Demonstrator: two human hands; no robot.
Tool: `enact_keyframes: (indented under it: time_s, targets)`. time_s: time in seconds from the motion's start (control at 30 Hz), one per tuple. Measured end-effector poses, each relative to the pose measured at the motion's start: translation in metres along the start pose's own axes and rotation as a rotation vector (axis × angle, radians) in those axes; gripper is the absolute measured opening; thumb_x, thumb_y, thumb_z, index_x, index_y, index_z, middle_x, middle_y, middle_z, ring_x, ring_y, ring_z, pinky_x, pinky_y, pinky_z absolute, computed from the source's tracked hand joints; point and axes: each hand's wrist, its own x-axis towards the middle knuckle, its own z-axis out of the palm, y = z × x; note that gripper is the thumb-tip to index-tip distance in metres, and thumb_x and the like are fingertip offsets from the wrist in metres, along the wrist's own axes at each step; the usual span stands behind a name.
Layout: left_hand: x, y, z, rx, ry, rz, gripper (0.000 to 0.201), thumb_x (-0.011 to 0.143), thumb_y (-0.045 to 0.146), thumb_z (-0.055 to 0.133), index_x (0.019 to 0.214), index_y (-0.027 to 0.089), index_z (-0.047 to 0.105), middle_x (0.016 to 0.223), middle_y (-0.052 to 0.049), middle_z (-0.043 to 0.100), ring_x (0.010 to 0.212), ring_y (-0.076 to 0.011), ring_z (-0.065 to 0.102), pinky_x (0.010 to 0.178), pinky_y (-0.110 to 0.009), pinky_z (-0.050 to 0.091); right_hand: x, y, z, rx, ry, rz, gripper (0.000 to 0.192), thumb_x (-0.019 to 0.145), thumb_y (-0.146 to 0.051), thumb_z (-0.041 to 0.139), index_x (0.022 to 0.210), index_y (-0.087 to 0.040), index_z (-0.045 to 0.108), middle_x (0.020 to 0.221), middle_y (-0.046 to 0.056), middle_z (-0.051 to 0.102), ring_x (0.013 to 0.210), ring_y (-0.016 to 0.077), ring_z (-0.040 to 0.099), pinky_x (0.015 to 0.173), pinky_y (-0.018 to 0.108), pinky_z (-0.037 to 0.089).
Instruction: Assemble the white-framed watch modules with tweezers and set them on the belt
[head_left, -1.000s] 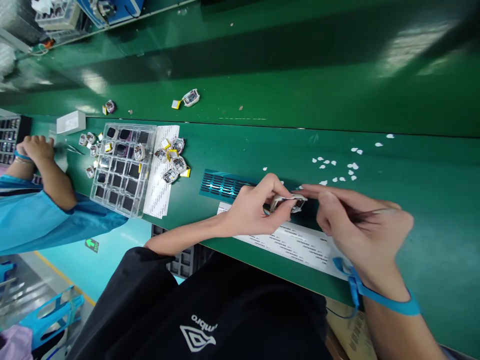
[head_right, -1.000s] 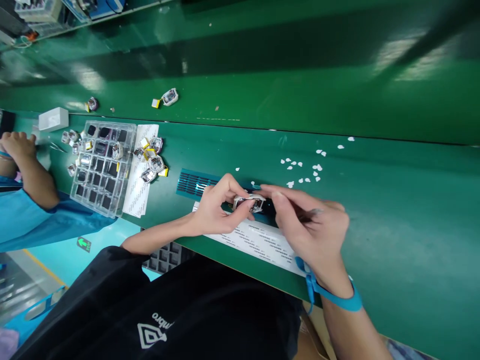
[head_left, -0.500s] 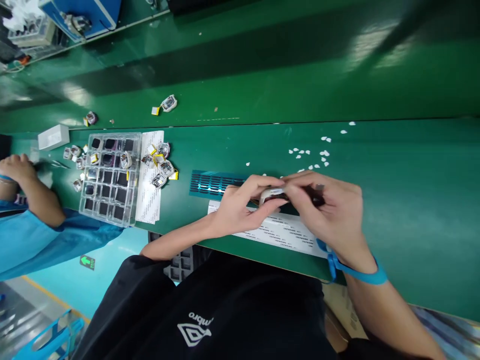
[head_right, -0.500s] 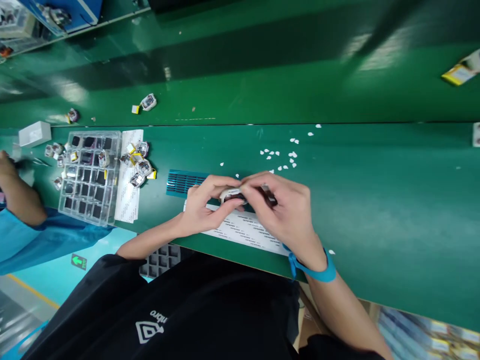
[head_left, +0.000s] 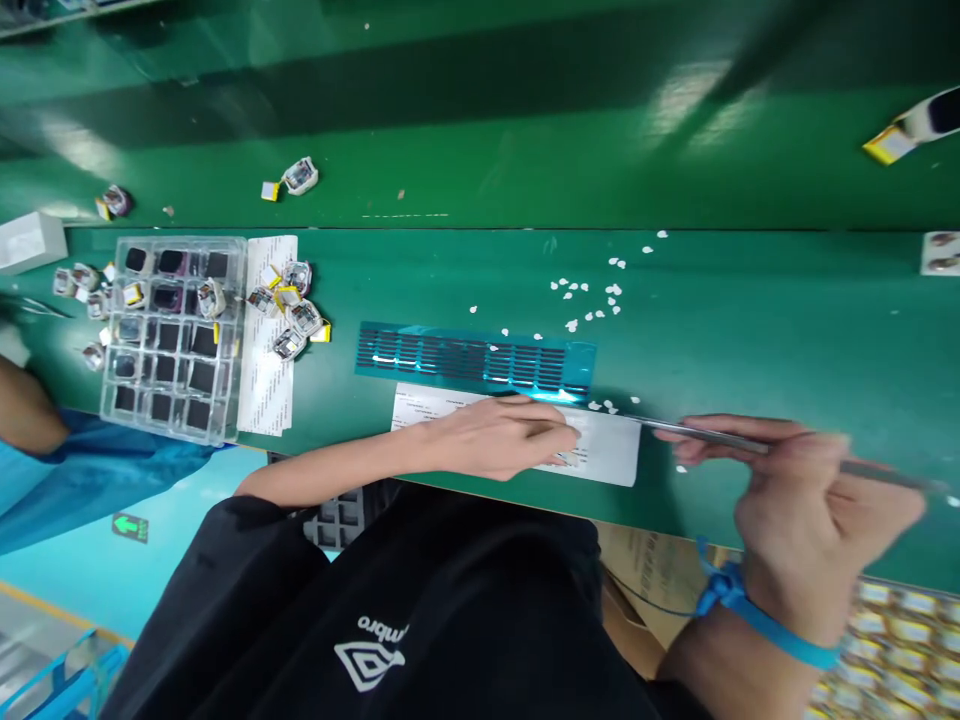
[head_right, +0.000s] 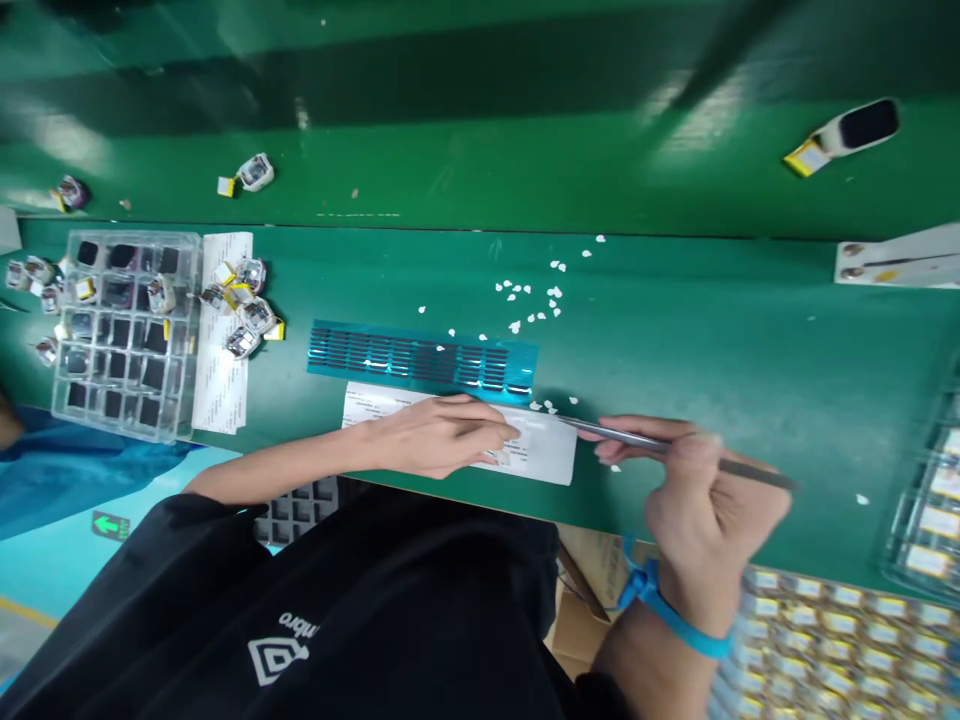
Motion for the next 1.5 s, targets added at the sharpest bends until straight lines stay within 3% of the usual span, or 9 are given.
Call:
enact_keyframes:
  time_s: [0.1,0.23,0.37,0.73,0.97,1.1,1.27,1.33,1.5]
  targets:
    - [0.000,-0.001,-0.002,0.020,-0.061,0.013,0.026,0.111,0.016,0.040,0.114,0.015,0.065,0.124,-0.013,0.077,0.122,-0.0204,0.071,0.093,-0.031,0.056,-0.016,0.003,0.002,0.095,0.014,0.227,0.055,0.096,-0.065,0.064,0.064,-0.022,0.072,0.064,0.010,0.073,0.048,0.0235,0.066,0.039,0.035,0.048]
    - [0.000,0.000,-0.005,0.052,-0.130,0.027,0.027,0.110,0.012,0.038,0.116,0.016,0.064,0.127,-0.012,0.077,0.132,-0.0195,0.065,0.098,-0.030,0.053,-0.033,0.002,0.006,0.011,-0.034,0.297,0.058,0.096,-0.063,0.065,0.055,-0.022,0.067,0.072,0.010,0.077,0.058,0.0215,0.071,0.047,0.032,0.053]
    - [0.001,0.001,-0.007,0.059,-0.159,-0.003,0.030,0.108,0.008,0.037,0.118,0.015,0.064,0.129,-0.013,0.076,0.128,-0.0189,0.066,0.096,-0.029,0.054,-0.037,0.006,0.004,-0.062,-0.043,0.302,0.057,0.096,-0.061,0.064,0.054,-0.023,0.069,0.081,0.010,0.081,0.070,0.0222,0.075,0.056,0.031,0.057]
    - [-0.002,-0.001,-0.008,-0.049,-0.153,-0.051,0.023,0.106,0.010,0.047,0.122,0.016,0.063,0.129,-0.014,0.074,0.125,-0.0193,0.069,0.088,-0.024,0.060,-0.036,0.015,0.000,-0.102,-0.077,0.309,0.051,0.096,-0.058,0.064,0.059,-0.023,0.072,0.081,0.008,0.080,0.073,0.0233,0.075,0.060,0.034,0.058]
    - [0.000,0.001,-0.009,-0.008,-0.188,-0.048,0.028,0.107,0.010,0.042,0.121,0.018,0.065,0.129,-0.010,0.076,0.133,-0.0177,0.066,0.084,-0.020,0.060,-0.032,0.013,-0.002,-0.033,-0.129,0.317,0.050,0.091,-0.060,0.070,0.058,-0.023,0.072,0.081,0.008,0.081,0.069,0.0227,0.073,0.057,0.033,0.058]
    - [0.002,0.003,-0.011,0.000,-0.202,-0.072,0.030,0.107,0.010,0.041,0.119,0.018,0.067,0.129,-0.010,0.077,0.132,-0.0169,0.067,0.084,-0.020,0.061,-0.030,0.010,-0.003,0.076,-0.076,0.304,0.049,0.089,-0.065,0.071,0.061,-0.025,0.075,0.075,0.008,0.079,0.068,0.0238,0.073,0.059,0.036,0.058]
    - [0.000,0.001,-0.008,-0.086,-0.107,-0.038,0.033,0.110,0.014,0.040,0.112,0.020,0.072,0.128,-0.007,0.080,0.130,-0.0169,0.070,0.101,-0.027,0.060,-0.029,0.007,0.004,0.208,0.070,0.276,0.038,0.085,-0.060,0.079,0.070,-0.025,0.079,0.075,0.006,0.078,0.056,0.0207,0.068,0.054,0.037,0.054]
    - [-0.002,0.002,-0.008,-0.198,-0.030,-0.076,0.033,0.112,0.023,0.042,0.114,0.020,0.075,0.121,-0.006,0.083,0.117,-0.0172,0.077,0.097,-0.029,0.062,-0.026,0.002,0.012,0.257,0.136,0.249,0.034,0.082,-0.058,0.083,0.074,-0.025,0.079,0.072,0.004,0.076,0.053,0.0211,0.066,0.053,0.038,0.054]
    - [-0.002,0.005,-0.019,-0.725,0.172,-0.425,0.032,0.108,0.040,0.056,0.125,0.022,0.077,0.112,-0.008,0.085,0.078,-0.0129,0.079,0.070,-0.024,0.062,-0.018,-0.025,0.036,0.305,0.258,0.163,0.032,0.085,-0.054,0.081,0.069,-0.026,0.076,0.068,0.001,0.073,0.050,0.0212,0.066,0.051,0.040,0.057]
